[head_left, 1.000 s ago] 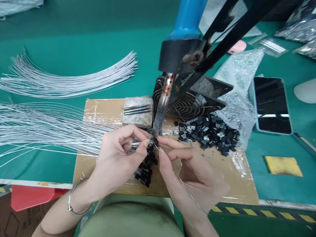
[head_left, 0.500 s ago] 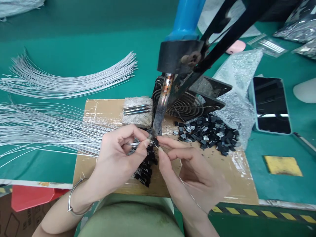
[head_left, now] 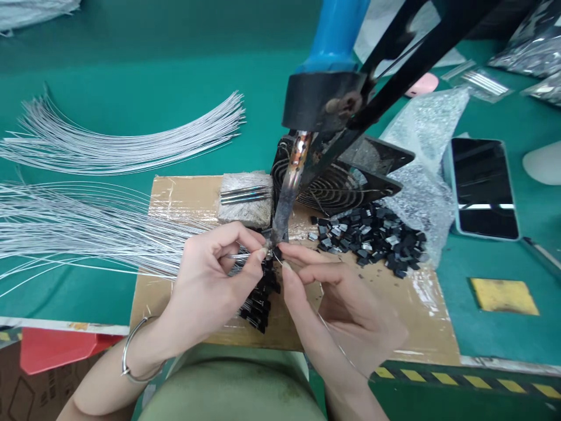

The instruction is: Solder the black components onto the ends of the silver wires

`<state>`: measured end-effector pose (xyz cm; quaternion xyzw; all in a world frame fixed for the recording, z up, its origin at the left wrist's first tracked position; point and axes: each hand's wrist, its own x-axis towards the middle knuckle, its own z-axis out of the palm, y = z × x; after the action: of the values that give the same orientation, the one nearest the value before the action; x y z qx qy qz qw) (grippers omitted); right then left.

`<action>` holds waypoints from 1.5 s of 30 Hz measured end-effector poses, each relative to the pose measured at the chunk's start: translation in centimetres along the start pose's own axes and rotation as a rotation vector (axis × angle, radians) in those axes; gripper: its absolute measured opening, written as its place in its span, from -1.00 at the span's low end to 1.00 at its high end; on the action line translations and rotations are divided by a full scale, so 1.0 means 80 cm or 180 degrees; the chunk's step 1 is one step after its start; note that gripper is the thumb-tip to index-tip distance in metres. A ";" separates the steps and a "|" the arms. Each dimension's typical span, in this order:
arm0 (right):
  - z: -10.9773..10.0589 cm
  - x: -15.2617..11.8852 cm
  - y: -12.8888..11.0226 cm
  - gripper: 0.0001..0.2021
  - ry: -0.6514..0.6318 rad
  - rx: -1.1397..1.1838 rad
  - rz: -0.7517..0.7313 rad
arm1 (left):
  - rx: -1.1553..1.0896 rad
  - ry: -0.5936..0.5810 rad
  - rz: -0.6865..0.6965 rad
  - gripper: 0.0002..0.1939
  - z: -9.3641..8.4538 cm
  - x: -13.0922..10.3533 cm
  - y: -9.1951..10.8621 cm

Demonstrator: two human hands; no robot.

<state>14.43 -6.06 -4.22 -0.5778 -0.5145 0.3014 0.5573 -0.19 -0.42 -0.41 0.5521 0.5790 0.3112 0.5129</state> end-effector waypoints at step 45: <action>-0.068 0.013 0.069 -0.46 0.1841 0.0619 0.0929 | 0.1370 0.0363 0.1084 -0.86 -0.021 -0.019 -0.041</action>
<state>21.14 -6.10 -8.18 -0.6511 -0.2158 0.2494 0.6837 -3.00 -2.14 -2.62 0.7192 0.5587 0.2934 0.2907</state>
